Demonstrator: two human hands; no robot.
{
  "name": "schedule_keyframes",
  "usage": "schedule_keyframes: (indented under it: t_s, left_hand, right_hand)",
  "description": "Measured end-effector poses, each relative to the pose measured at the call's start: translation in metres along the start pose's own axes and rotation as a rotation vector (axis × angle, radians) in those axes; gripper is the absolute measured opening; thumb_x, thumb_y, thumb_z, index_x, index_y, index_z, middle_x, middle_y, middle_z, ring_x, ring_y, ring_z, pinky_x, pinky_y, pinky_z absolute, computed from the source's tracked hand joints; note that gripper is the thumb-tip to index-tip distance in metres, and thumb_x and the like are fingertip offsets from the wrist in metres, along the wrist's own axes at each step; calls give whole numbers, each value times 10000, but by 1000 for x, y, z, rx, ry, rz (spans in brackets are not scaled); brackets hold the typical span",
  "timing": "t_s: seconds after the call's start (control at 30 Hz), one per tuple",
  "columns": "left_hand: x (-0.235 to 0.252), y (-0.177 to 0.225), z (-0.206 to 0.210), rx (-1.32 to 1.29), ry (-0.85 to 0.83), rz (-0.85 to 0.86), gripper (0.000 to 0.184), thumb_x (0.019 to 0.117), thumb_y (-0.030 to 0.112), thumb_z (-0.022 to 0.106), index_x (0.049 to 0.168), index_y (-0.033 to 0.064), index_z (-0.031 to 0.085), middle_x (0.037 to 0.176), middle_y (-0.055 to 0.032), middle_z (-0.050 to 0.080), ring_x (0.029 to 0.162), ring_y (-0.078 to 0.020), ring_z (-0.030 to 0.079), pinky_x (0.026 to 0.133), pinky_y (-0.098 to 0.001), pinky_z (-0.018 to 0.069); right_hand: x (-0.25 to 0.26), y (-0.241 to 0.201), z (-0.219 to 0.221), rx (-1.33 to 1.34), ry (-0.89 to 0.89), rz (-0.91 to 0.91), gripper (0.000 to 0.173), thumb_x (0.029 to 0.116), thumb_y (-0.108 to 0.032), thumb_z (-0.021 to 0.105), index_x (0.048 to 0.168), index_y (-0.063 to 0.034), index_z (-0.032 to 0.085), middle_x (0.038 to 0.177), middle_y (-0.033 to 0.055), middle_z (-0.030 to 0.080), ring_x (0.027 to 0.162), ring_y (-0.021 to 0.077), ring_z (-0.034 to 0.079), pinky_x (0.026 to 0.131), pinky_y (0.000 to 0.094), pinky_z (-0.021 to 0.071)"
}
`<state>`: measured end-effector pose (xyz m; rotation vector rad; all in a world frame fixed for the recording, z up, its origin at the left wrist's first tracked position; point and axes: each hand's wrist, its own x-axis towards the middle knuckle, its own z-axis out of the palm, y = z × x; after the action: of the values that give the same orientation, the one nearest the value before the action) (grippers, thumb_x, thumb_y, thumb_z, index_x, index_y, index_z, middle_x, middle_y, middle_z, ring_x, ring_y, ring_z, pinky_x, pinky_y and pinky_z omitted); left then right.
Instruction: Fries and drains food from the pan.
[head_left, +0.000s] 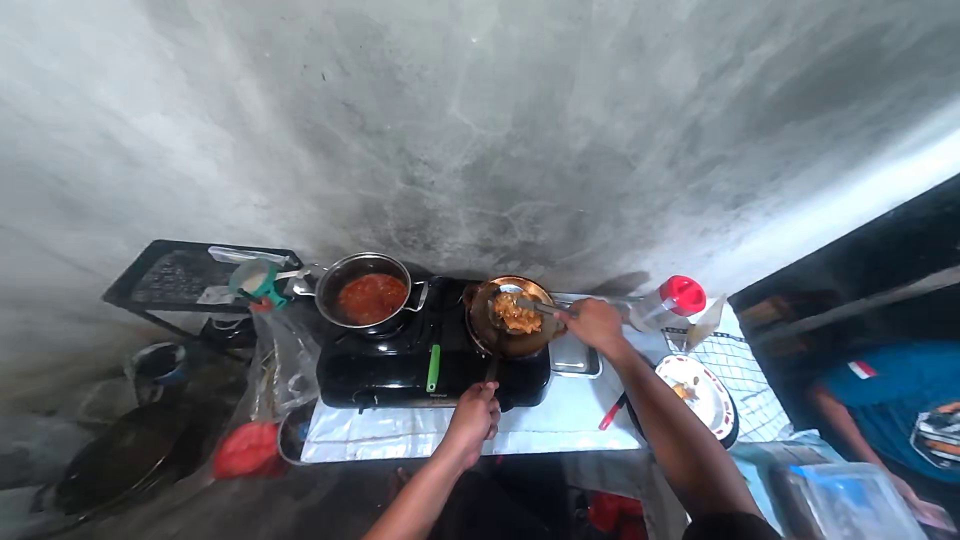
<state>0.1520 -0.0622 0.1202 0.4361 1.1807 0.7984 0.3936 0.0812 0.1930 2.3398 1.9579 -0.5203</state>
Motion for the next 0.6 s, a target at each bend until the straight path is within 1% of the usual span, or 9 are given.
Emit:
schedule_keyframes:
  t_s: [0.1, 0.2, 0.23, 0.33, 0.4, 0.5, 0.57, 0.6]
  left_hand:
    - [-1, -2, 4, -29, -8, -19, 314, 1126, 274, 376, 1251, 42, 548, 632, 27, 424, 438, -59, 363, 397, -196, 323]
    - [-1, -2, 4, -55, 3, -38, 319, 1128, 262, 361, 1255, 37, 548, 630, 29, 427, 432, -54, 359, 391, -189, 307]
    - [-1, -3, 4, -59, 6, -42, 318, 1129, 262, 357, 1254, 39, 546, 631, 29, 426, 433, -53, 358, 391, -188, 305]
    - [0, -4, 2, -58, 15, -46, 323, 1129, 267, 355, 1255, 41, 548, 628, 31, 423, 432, -52, 354, 391, -189, 303]
    - [1, -3, 2, -54, 20, -47, 327, 1129, 268, 357, 1259, 39, 550, 634, 27, 430, 433, -53, 356, 391, -188, 302]
    - [3, -2, 0, -58, 16, -52, 331, 1129, 271, 350, 1258, 40, 549, 636, 27, 437, 431, -51, 354, 389, -185, 299]
    - [4, -1, -1, -67, 13, -55, 333, 1129, 266, 348, 1262, 39, 550, 635, 27, 440, 428, -48, 352, 387, -185, 298]
    - [4, -1, -1, -69, 12, -55, 332, 1129, 266, 349, 1264, 39, 550, 634, 27, 438, 429, -48, 351, 388, -186, 296]
  right_hand:
    - [9, 7, 8, 10, -47, 25, 560, 939, -648, 602, 1004, -115, 762, 1043, 162, 730, 1043, 368, 681, 870, 631, 512]
    - [20, 29, 15, 128, -71, 53, 573, 939, -666, 589, 929, -122, 769, 974, 122, 748, 969, 335, 700, 857, 629, 517]
    - [22, 36, 17, 165, -85, 67, 576, 944, -666, 584, 927, -120, 767, 968, 111, 753, 956, 325, 704, 858, 622, 519]
    - [23, 51, 23, 215, -107, 88, 558, 959, -638, 584, 968, -111, 768, 972, 106, 756, 956, 318, 705, 881, 611, 521]
    - [21, 55, 27, 200, -116, 87, 525, 972, -620, 571, 1004, -138, 777, 989, 90, 760, 975, 305, 704, 897, 603, 518]
    - [18, 58, 33, 194, -79, 75, 483, 973, -603, 580, 971, -164, 780, 955, 67, 762, 945, 285, 708, 867, 589, 524]
    - [10, 53, 28, 147, -24, 71, 468, 970, -603, 586, 1022, -182, 783, 1001, 74, 767, 994, 296, 710, 887, 594, 524]
    - [3, 47, 22, 99, 7, 66, 469, 975, -599, 580, 1081, -187, 778, 1056, 94, 759, 1046, 317, 699, 908, 600, 519]
